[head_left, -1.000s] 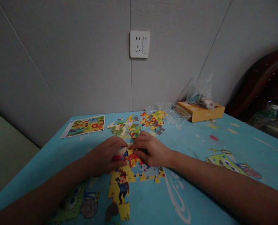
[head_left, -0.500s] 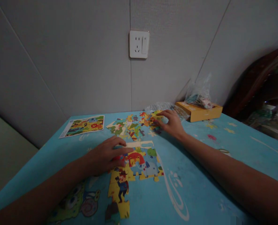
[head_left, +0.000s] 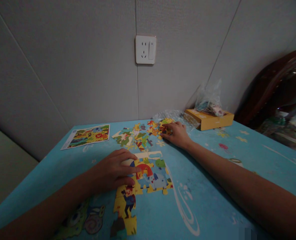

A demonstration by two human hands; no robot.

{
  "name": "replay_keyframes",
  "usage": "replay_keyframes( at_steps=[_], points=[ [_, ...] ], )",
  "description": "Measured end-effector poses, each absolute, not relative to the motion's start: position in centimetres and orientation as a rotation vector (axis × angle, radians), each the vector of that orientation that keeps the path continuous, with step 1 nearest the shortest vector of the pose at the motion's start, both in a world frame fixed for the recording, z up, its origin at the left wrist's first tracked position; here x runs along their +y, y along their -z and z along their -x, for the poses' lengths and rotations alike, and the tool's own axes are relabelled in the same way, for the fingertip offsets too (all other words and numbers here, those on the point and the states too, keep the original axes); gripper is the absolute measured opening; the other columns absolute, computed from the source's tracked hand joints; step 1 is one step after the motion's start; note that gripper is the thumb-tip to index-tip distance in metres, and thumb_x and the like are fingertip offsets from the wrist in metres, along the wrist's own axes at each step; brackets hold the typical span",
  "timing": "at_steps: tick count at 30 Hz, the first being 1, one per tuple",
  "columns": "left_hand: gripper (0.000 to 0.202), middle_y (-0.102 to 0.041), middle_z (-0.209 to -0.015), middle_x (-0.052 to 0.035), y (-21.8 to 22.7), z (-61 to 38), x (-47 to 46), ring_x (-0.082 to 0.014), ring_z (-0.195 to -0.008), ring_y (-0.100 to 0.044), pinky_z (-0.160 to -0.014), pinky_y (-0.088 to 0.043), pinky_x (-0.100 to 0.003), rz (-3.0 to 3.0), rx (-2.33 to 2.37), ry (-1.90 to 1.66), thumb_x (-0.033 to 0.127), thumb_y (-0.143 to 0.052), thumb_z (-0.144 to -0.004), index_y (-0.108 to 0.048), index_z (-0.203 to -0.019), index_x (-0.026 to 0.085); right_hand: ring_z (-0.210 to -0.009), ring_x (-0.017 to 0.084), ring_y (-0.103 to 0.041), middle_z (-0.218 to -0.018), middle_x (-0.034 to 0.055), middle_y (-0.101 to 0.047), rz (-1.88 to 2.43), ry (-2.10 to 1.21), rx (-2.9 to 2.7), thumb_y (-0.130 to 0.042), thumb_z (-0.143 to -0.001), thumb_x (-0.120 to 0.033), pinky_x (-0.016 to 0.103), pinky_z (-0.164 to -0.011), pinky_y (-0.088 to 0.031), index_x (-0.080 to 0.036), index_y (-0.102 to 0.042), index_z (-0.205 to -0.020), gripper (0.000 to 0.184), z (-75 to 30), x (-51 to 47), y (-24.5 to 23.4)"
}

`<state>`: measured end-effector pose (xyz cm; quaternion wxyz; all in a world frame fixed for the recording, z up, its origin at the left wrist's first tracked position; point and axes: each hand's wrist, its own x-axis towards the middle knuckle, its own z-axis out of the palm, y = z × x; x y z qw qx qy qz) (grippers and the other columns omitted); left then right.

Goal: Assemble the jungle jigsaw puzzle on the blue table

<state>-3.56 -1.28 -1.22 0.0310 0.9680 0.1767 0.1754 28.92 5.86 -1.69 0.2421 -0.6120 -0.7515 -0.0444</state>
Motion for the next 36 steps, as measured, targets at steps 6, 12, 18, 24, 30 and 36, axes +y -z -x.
replay_keyframes(
  at_steps=[6,12,18,24,30,36],
  points=[
    [0.032,-0.064,-0.114,-0.0117,1.3,2.1,-2.2,-0.0257,-0.105,-0.058,-0.092,-0.05,-0.046,-2.915,0.69,-0.73,0.038,-0.063,-0.091,-0.064,-0.117,0.019,-0.111,0.034,-0.053,-0.106,0.0112,-0.072,1.59,0.005,-2.046,-0.071,-0.078,-0.045,0.05,-0.092,-0.035,-0.019,-0.062,-0.127,0.056,-28.1,5.5,1.2],
    [0.031,-0.064,-0.114,-0.0118,1.3,2.5,-1.8,-0.0254,-0.106,-0.056,-0.093,-0.05,-0.045,-2.888,0.67,-0.764,0.031,-0.065,-0.089,-0.063,-0.116,0.016,-0.09,0.022,-0.062,-0.087,0.0033,-0.073,1.015,-0.458,-2.233,-0.068,-0.083,-0.033,0.041,-0.089,-0.042,-0.019,-0.064,-0.119,0.038,-25.7,2.6,0.3],
    [0.032,-0.063,-0.115,-0.0122,1.2,2.8,-1.7,-0.0262,-0.107,-0.056,-0.095,-0.049,-0.047,-2.895,0.682,-0.726,0.031,-0.066,-0.088,-0.064,-0.116,0.016,-0.1,0.028,-0.058,-0.104,0.0113,-0.067,1.211,-0.102,-2.35,-0.07,-0.081,-0.045,0.044,-0.089,-0.042,-0.016,-0.067,-0.111,0.041,-24.3,0.7,-0.3],
    [0.033,-0.063,-0.117,-0.0114,1.5,2.9,-1.5,-0.0257,-0.109,-0.055,-0.096,-0.048,-0.046,-2.882,0.682,-0.717,0.03,-0.066,-0.088,-0.063,-0.118,0.017,-0.11,0.034,-0.056,-0.119,0.0179,-0.064,1.407,-0.188,-2.417,-0.07,-0.081,-0.051,0.05,-0.094,-0.042,-0.012,-0.061,-0.127,0.06,-24.4,1.1,-0.1],
    [0.032,-0.063,-0.117,-0.0122,1.4,3.1,-1.5,-0.0255,-0.109,-0.056,-0.095,-0.049,-0.045,-2.885,0.675,-0.727,0.03,-0.066,-0.088,-0.063,-0.117,0.017,-0.103,0.026,-0.058,-0.106,0.0085,-0.069,1.168,-0.404,-2.37,-0.077,-0.077,-0.034,0.043,-0.094,-0.043,-0.016,-0.059,-0.126,0.055,-24.8,1.3,-0.3],
    [0.032,-0.063,-0.117,-0.0112,1.5,3.1,-1.2,-0.0249,-0.108,-0.056,-0.095,-0.049,-0.044,-2.887,0.673,-0.723,0.029,-0.066,-0.088,-0.062,-0.118,0.018,-0.1,0.028,-0.059,-0.106,0.0132,-0.065,1.303,-0.118,-2.354,-0.069,-0.08,-0.052,0.043,-0.09,-0.044,-0.014,-0.065,-0.113,0.051,-23.8,0.1,-0.8]
  ],
)
